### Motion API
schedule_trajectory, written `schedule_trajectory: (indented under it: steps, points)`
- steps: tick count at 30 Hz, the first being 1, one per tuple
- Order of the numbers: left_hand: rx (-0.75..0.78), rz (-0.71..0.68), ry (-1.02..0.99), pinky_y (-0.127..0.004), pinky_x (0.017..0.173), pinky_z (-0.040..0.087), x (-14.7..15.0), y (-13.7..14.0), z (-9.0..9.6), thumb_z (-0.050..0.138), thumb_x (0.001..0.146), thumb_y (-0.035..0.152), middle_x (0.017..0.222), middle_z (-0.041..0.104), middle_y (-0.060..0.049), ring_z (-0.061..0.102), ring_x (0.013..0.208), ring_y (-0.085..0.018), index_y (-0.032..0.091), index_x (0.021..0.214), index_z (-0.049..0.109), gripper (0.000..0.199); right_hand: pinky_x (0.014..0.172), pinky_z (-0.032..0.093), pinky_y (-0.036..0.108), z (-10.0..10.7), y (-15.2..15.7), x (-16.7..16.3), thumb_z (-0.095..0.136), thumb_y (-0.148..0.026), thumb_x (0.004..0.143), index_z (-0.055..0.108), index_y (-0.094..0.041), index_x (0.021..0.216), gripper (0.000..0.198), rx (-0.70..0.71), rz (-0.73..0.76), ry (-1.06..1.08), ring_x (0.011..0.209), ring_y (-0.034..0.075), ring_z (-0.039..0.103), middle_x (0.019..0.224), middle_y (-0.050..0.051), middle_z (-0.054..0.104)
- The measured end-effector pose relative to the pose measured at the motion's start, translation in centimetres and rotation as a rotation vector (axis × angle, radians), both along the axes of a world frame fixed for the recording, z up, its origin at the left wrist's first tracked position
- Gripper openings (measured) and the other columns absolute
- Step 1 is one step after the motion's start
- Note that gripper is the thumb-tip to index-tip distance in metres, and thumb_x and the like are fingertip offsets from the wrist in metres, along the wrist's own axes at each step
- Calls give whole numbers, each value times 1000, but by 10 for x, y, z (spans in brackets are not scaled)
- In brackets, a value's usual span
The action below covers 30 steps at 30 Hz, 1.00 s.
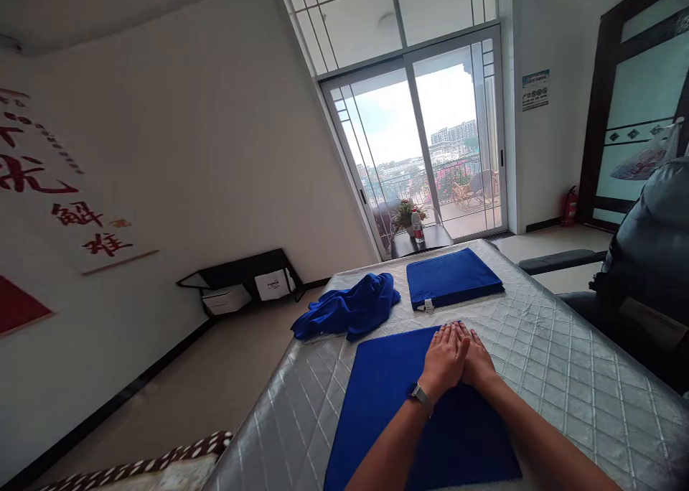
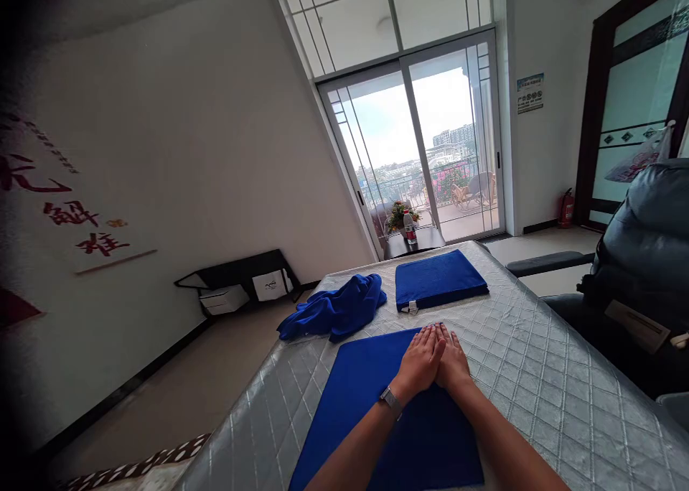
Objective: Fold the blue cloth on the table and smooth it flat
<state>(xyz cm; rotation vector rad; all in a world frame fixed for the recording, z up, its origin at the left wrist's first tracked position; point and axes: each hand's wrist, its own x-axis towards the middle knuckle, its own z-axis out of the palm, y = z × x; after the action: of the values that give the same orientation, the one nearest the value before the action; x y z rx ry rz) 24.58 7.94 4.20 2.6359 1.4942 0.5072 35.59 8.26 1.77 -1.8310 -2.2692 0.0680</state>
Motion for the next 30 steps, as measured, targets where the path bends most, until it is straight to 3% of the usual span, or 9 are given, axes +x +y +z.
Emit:
schedule_trajectory:
  steps: [2,5,9,14,17,24,30]
  points:
    - [-27,14,-3,-50,120,31,1,8,-10,7,105,50,158,40,-16,31,149,-25,13,155,33,67,123,14,44,-1,1,0,35,-20,92,28,-9,157,67,6,2,-11,153,24,13,165,10,20]
    - [-20,87,33,-49,122,27,-22,10,-20,5,104,52,159,39,-14,28,150,-25,14,155,32,70,123,14,44,0,3,-2,27,-23,96,28,-6,156,63,2,-27,14,152,23,14,164,11,22]
    - [-14,241,118,-50,122,25,-86,8,-23,8,103,57,160,36,-14,26,151,-26,13,156,32,73,123,10,44,2,5,-4,22,-37,100,27,-3,156,66,-18,-60,65,153,22,12,163,13,24]
    - [-30,413,169,-50,122,26,-177,3,-22,9,102,59,159,36,-16,29,150,-27,10,155,34,76,123,8,42,1,6,-4,21,-39,100,25,-6,157,66,-33,-63,79,153,20,9,164,11,22]
    - [-41,489,133,-47,122,26,-213,-3,-23,8,101,62,160,34,-17,30,149,-27,8,154,35,80,123,7,41,-2,7,-4,20,-40,100,26,-7,157,67,-29,-64,58,153,19,9,165,10,22]
    - [-14,523,57,-46,121,28,-225,-9,-26,6,98,68,159,34,-20,32,148,-29,4,153,35,89,123,12,42,-5,9,-6,21,-41,100,28,-7,157,66,-5,-74,4,153,20,12,164,9,23]
    - [-9,511,81,-46,121,26,-223,-15,-21,8,99,66,158,34,-22,33,148,-30,1,151,37,89,122,17,41,14,-4,-12,23,-40,101,31,-8,156,65,2,-83,-53,151,21,21,163,11,28]
